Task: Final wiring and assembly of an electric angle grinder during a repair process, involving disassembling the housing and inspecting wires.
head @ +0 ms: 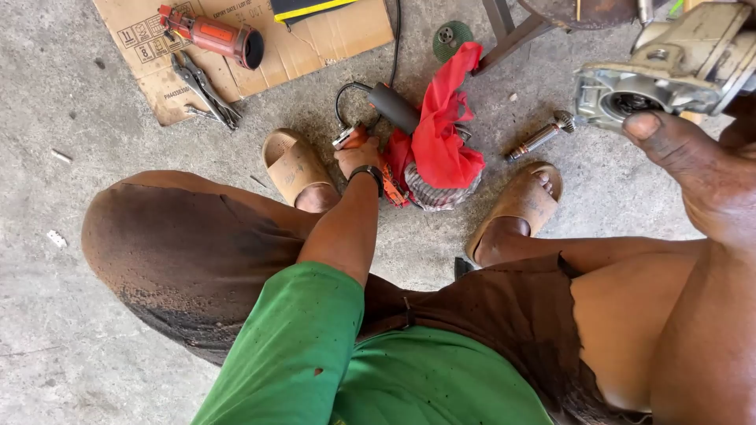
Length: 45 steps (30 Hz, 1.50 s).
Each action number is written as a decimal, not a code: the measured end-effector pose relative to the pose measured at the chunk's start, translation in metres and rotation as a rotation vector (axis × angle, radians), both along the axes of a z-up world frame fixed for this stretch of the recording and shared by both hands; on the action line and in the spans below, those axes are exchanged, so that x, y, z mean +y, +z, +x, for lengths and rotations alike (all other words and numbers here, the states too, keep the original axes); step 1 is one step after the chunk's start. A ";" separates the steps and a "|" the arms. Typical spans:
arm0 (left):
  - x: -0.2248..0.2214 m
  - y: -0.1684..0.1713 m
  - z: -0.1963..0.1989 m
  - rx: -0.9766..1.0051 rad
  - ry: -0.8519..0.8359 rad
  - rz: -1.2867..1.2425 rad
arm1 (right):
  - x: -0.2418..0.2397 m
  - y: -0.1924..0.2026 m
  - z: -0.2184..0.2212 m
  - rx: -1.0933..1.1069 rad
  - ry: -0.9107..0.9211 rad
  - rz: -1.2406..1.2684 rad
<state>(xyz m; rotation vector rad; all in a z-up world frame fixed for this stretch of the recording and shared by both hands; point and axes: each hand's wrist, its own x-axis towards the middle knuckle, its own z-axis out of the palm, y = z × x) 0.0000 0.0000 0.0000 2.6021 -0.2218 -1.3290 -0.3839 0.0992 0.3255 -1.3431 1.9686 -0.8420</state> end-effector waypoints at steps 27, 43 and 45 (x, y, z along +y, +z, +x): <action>-0.056 0.337 0.003 0.939 -0.532 -1.552 | -0.118 0.073 0.055 0.294 -0.021 -0.334; -0.134 0.378 0.036 0.861 0.520 -1.179 | -0.202 -0.006 0.030 0.704 0.274 0.035; -0.136 0.376 0.041 0.968 0.553 -1.137 | -0.208 0.014 0.045 0.625 0.196 0.101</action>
